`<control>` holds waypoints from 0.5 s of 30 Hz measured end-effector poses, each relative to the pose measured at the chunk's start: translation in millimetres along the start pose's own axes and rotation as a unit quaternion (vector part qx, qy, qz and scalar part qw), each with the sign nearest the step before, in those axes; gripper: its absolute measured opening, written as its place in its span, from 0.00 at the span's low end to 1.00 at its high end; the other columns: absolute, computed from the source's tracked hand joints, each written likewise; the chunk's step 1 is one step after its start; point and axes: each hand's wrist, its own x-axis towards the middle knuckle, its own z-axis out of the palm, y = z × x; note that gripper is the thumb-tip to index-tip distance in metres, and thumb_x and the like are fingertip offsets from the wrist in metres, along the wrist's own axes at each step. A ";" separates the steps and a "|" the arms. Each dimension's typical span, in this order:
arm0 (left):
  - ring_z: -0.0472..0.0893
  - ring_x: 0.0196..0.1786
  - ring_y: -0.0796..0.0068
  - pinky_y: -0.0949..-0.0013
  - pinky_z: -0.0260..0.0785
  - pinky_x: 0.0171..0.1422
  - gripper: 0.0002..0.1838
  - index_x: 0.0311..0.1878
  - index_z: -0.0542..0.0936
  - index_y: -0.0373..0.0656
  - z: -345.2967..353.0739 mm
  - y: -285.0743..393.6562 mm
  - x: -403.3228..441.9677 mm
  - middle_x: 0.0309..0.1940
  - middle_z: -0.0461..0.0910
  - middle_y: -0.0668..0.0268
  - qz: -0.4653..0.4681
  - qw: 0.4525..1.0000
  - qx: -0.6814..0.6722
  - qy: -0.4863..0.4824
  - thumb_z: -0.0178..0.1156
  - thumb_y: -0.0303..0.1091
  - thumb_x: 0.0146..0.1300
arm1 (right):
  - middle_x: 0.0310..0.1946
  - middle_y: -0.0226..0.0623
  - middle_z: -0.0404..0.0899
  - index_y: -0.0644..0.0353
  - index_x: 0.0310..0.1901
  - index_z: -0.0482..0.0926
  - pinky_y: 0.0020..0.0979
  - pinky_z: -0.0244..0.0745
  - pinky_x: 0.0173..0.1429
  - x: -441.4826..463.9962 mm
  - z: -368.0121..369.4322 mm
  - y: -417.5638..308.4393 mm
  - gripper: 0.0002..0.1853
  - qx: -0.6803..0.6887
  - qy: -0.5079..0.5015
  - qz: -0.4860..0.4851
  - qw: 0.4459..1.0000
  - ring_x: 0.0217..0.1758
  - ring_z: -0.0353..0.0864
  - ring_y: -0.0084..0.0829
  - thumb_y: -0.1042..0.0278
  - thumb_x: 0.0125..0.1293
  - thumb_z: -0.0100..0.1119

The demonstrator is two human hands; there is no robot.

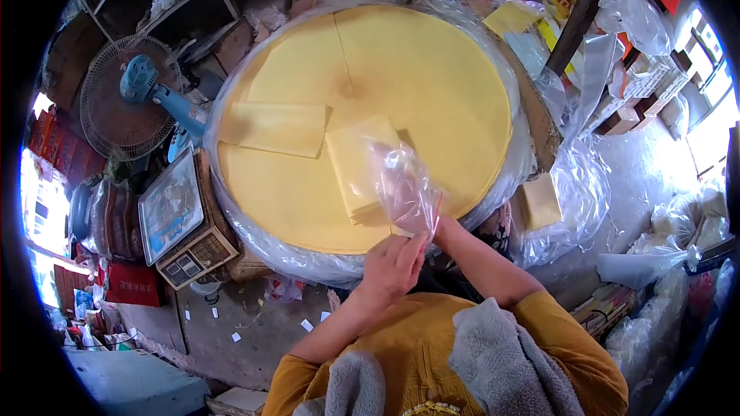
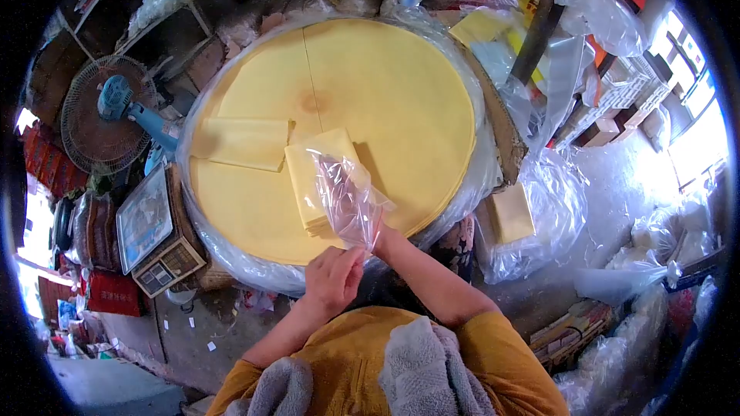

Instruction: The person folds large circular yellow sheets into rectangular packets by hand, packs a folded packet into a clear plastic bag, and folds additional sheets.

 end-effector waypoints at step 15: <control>0.76 0.27 0.66 0.67 0.71 0.29 0.24 0.52 0.73 0.36 8.2 36.9 -23.4 0.25 0.74 0.65 0.014 0.983 -0.140 -0.117 0.62 0.24 0.48 | 0.54 0.60 0.69 0.73 0.64 0.56 0.45 0.70 0.57 38.0 2.4 -83.1 0.42 -0.097 -0.065 0.204 0.972 0.54 0.72 0.56 0.49 0.58 0.62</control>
